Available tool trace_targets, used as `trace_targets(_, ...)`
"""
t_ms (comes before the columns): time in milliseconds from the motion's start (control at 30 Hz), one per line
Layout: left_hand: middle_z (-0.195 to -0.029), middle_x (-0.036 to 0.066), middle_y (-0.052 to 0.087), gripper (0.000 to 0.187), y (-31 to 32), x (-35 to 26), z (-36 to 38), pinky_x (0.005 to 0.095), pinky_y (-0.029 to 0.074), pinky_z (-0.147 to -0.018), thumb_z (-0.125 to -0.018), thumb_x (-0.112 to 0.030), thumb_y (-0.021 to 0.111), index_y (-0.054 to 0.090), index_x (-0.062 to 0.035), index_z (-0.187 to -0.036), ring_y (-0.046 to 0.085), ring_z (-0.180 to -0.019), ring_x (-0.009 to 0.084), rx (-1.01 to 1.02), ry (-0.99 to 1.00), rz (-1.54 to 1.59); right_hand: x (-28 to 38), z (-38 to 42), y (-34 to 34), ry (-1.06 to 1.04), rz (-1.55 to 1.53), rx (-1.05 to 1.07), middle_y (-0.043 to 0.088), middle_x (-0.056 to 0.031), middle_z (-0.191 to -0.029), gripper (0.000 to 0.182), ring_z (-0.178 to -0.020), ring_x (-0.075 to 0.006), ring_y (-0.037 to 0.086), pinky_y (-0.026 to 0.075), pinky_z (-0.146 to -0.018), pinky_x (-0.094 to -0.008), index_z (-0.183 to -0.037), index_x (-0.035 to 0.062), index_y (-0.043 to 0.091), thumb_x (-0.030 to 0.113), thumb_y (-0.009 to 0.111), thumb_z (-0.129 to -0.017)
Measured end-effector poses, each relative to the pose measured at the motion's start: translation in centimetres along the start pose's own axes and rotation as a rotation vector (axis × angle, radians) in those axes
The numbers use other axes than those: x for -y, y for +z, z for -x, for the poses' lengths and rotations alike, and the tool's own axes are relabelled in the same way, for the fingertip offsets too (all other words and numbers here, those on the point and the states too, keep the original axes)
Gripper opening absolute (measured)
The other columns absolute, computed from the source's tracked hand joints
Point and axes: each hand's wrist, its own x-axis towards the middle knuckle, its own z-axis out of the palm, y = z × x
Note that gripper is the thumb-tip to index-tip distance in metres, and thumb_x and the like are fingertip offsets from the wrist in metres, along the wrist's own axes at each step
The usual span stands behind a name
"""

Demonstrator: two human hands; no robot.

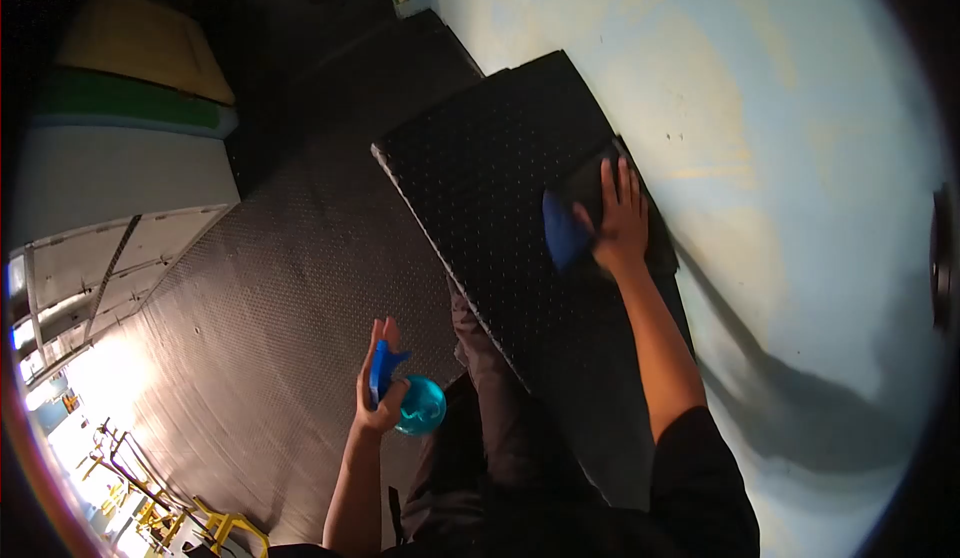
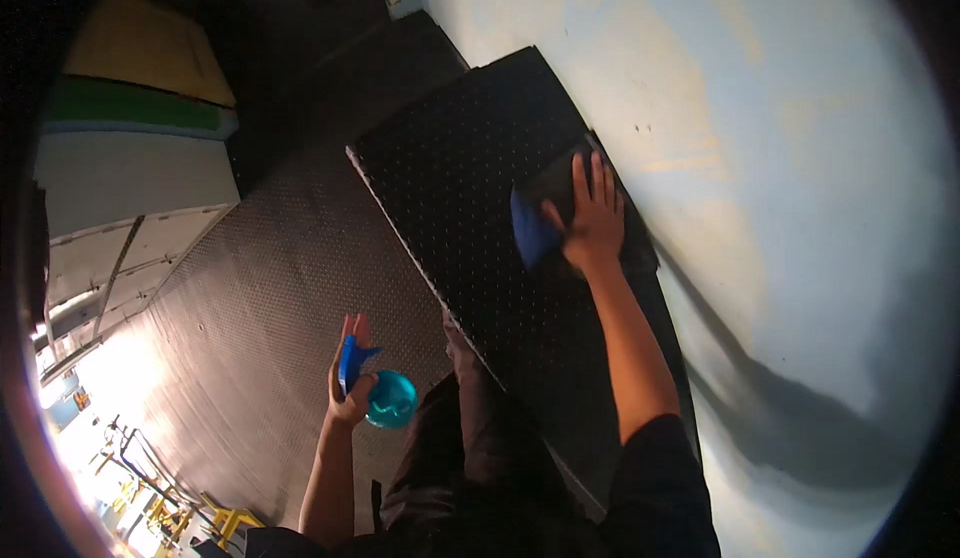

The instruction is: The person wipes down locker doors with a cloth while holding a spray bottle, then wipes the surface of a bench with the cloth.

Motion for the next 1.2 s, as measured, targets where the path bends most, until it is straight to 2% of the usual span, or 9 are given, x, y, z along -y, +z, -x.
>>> trace_targets(133, -0.166, 0.025, 0.024, 0.101, 2.5, 2.5, 1.9, 0.0538, 0.019, -0.122, -0.068, -0.003, 0.053, 0.016, -0.0049, -0.163, 0.018, -0.155, 0.0386, 0.043, -0.015, 0.063, 6.0, -2.0, 1.1, 0.24, 0.047, -0.108, 0.025, -0.0175, -0.166, 0.1, -0.153, -0.0392, 0.022, 0.021, -0.123, -0.0537, -0.161, 0.0158, 0.025, 0.054, 0.071, -0.081)
trace_targets(333, -0.164, 0.029, 0.024, 0.103, 4.9, 4.1, 1.4, 0.0586, 0.016, -0.122, -0.067, -0.006, 0.053, 0.016, -0.0058, -0.163, 0.016, -0.155, 0.042, 0.046, 0.207, 0.109, 16.3, 9.0, 1.0, -0.168, -0.245, 0.049, 0.032, -0.0137, -0.163, 0.087, -0.15, -0.0385, 0.031, 0.026, -0.121, -0.0538, -0.157, 0.0148, 0.037, 0.045, 0.072, -0.083)
trace_targets(400, -0.163, 0.03, 0.024, 0.104, 5.4, 3.3, 1.7, 0.0601, 0.015, -0.122, -0.066, -0.007, 0.054, 0.016, -0.0062, -0.163, 0.016, -0.155, 0.0431, 0.016, 0.225, 0.111, 14.5, 15.0, 1.2, -0.305, -0.236, 0.057, 0.035, -0.0128, -0.162, 0.082, -0.147, -0.0386, 0.035, 0.029, -0.119, -0.0545, -0.155, 0.0185, 0.04, 0.047, 0.07, -0.085)
trace_targets(533, -0.164, 0.029, 0.023, 0.106, 4.6, 4.1, 2.8, 0.0625, 0.013, -0.122, -0.064, -0.011, 0.056, 0.018, -0.0092, -0.163, 0.019, -0.153, 0.0449, 0.014, 0.165, 0.068, 5.3, 20.6, -1.4, -0.161, -0.159, 0.182, 0.033, -0.0132, -0.163, 0.084, -0.149, -0.0387, 0.031, 0.027, -0.119, -0.0566, -0.156, 0.0237, 0.039, 0.052, 0.071, -0.084)
trace_targets(733, -0.163, 0.028, 0.025, 0.104, 4.2, 10.2, 4.8, 0.0679, 0.009, -0.12, -0.065, -0.017, 0.057, 0.023, -0.0134, -0.163, 0.021, -0.153, 0.044, 0.11, 0.363, 0.086, -4.5, 13.2, -0.8, 0.122, 0.03, -0.015, 0.022, -0.0184, -0.167, 0.094, -0.153, -0.041, 0.022, 0.021, -0.121, -0.0581, -0.162, 0.0169, 0.024, 0.054, 0.067, -0.088)
trace_targets(800, -0.163, 0.028, 0.026, 0.103, 4.6, 10.8, 5.8, 0.069, 0.008, -0.119, -0.066, -0.019, 0.057, 0.024, -0.014, -0.163, 0.021, -0.153, 0.0436, 0.141, 0.412, 0.123, -2.5, 9.7, 0.7, 0.244, 0.026, -0.098, 0.024, -0.0171, -0.166, 0.093, -0.153, -0.0399, 0.021, 0.02, -0.122, -0.0573, -0.16, 0.0139, 0.029, 0.054, 0.068, -0.085)
trace_targets(867, -0.165, 0.027, 0.023, 0.103, 5.8, 8.2, 6.0, 0.0654, 0.01, -0.121, -0.066, -0.015, 0.057, 0.022, -0.01, -0.163, 0.021, -0.153, 0.0433, 0.14, 0.212, 0.031, 1.7, 8.3, 0.9, 0.223, 0.062, -0.116, 0.025, -0.0179, -0.166, 0.094, -0.153, -0.0397, 0.022, 0.022, -0.122, -0.0575, -0.159, 0.0097, 0.029, 0.052, 0.069, -0.084)
trace_targets(1033, -0.165, 0.026, 0.022, 0.103, 8.7, 7.3, 7.0, 0.0615, 0.009, -0.122, -0.065, -0.01, 0.054, 0.021, -0.0079, -0.163, 0.019, -0.154, 0.0418, 0.051, 0.128, 0.023, 12.8, 17.1, 1.3, -0.111, -0.249, 0.034, 0.033, -0.0143, -0.163, 0.079, -0.151, -0.0383, 0.029, 0.025, -0.12, -0.0567, -0.155, 0.0129, 0.041, 0.047, 0.065, -0.087)
trace_targets(1200, -0.166, 0.026, 0.021, 0.103, 11.9, 8.0, 10.4, 0.0577, 0.009, -0.124, -0.064, -0.006, 0.052, 0.02, -0.0058, -0.162, 0.017, -0.155, 0.0403, -0.024, 0.088, 0.057, 6.7, 29.4, 1.5, -0.082, -0.305, 0.156, 0.036, -0.0077, -0.163, 0.073, -0.148, -0.0363, 0.034, 0.03, -0.117, -0.0572, -0.156, 0.0249, 0.04, 0.037, 0.065, -0.088)
